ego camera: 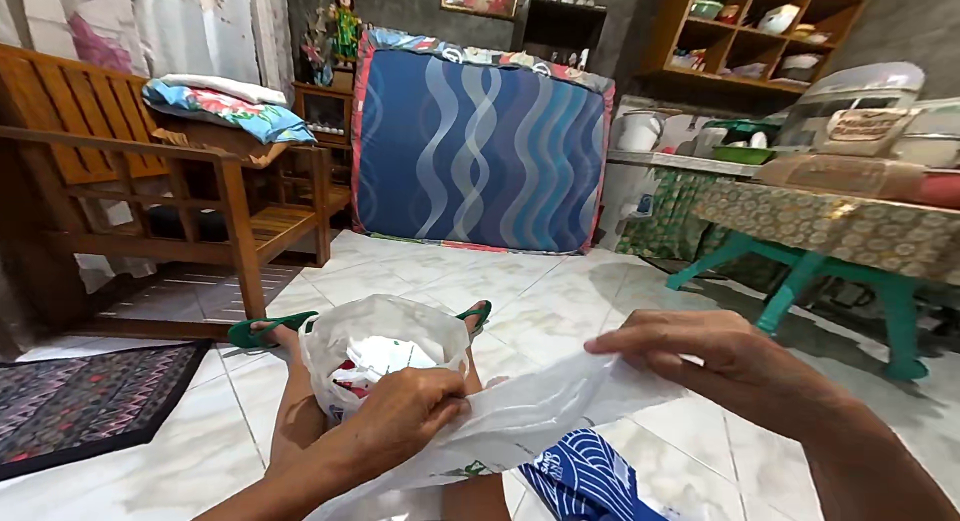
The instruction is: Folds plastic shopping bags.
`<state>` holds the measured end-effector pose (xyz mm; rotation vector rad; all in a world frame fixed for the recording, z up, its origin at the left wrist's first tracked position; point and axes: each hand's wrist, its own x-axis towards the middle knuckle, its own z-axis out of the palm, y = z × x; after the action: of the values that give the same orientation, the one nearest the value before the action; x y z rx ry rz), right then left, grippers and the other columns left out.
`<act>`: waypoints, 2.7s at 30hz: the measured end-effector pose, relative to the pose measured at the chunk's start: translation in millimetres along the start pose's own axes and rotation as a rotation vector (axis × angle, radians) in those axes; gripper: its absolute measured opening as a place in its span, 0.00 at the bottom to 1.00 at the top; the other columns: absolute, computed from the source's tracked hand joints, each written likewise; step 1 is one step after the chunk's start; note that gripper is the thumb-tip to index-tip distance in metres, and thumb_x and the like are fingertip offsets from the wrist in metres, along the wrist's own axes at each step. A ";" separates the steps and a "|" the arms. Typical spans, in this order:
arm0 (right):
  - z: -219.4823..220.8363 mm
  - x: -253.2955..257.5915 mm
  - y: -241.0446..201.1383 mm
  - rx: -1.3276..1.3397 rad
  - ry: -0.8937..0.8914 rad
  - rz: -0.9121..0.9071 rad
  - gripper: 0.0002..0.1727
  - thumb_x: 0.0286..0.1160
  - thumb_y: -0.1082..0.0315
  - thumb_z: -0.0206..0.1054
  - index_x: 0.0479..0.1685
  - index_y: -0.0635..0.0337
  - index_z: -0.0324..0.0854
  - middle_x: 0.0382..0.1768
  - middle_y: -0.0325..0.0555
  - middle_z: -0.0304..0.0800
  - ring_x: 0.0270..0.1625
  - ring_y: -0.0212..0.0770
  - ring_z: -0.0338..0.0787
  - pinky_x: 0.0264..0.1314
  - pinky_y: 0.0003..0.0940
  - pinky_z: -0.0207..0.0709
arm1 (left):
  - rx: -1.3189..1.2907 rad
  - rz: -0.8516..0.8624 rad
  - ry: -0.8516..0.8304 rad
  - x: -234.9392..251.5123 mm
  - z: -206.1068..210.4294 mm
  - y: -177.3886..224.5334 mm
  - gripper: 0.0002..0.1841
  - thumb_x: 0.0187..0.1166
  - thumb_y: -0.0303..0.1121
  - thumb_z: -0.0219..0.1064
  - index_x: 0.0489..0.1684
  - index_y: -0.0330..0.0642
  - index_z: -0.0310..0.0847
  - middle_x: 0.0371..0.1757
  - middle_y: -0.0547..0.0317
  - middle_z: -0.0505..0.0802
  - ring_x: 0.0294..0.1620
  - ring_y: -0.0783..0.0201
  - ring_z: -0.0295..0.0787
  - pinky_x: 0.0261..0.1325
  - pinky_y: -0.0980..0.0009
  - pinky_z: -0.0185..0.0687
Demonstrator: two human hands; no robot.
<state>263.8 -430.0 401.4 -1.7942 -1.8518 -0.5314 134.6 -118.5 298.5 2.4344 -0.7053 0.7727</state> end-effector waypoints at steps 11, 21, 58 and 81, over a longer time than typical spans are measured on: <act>13.3 -28.3 -4.1 -0.091 -0.188 0.139 0.15 0.66 0.72 0.68 0.53 0.60 0.86 0.40 0.47 0.90 0.33 0.34 0.86 0.36 0.23 0.81 | -0.096 -0.084 0.154 -1.4 9.2 -16.9 0.14 0.86 0.36 0.58 0.39 0.35 0.87 0.27 0.58 0.88 0.27 0.76 0.80 0.35 0.83 0.74; 15.1 -24.4 -7.1 0.161 -0.252 0.084 0.07 0.70 0.63 0.71 0.34 0.57 0.84 0.28 0.37 0.88 0.30 0.18 0.83 0.32 0.09 0.73 | 0.126 -0.144 0.287 -11.9 16.4 -21.1 0.12 0.83 0.32 0.60 0.48 0.38 0.89 0.40 0.52 0.93 0.37 0.61 0.91 0.41 0.64 0.87; 38.1 -43.3 33.8 -0.405 0.080 0.252 0.23 0.77 0.53 0.61 0.25 0.64 0.86 0.17 0.48 0.86 0.20 0.38 0.86 0.22 0.31 0.74 | -0.289 -1.051 0.038 -183.1 96.9 -104.0 0.39 0.85 0.49 0.64 0.87 0.28 0.59 0.81 0.28 0.75 0.81 0.34 0.73 0.82 0.41 0.65; 28.3 -112.8 36.8 -0.324 -0.190 0.604 0.14 0.68 0.92 0.58 0.38 0.77 0.90 0.43 0.77 0.89 0.44 0.77 0.90 0.47 0.72 0.78 | -1.273 -0.956 0.835 -177.8 -28.6 -106.8 0.23 0.82 0.28 0.43 0.17 0.55 0.81 0.21 0.69 0.91 0.30 0.70 0.91 0.48 0.67 0.90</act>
<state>298.5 -501.3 308.7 -2.5560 -1.2680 -0.4526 62.0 35.3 176.4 0.8917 0.2979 0.5373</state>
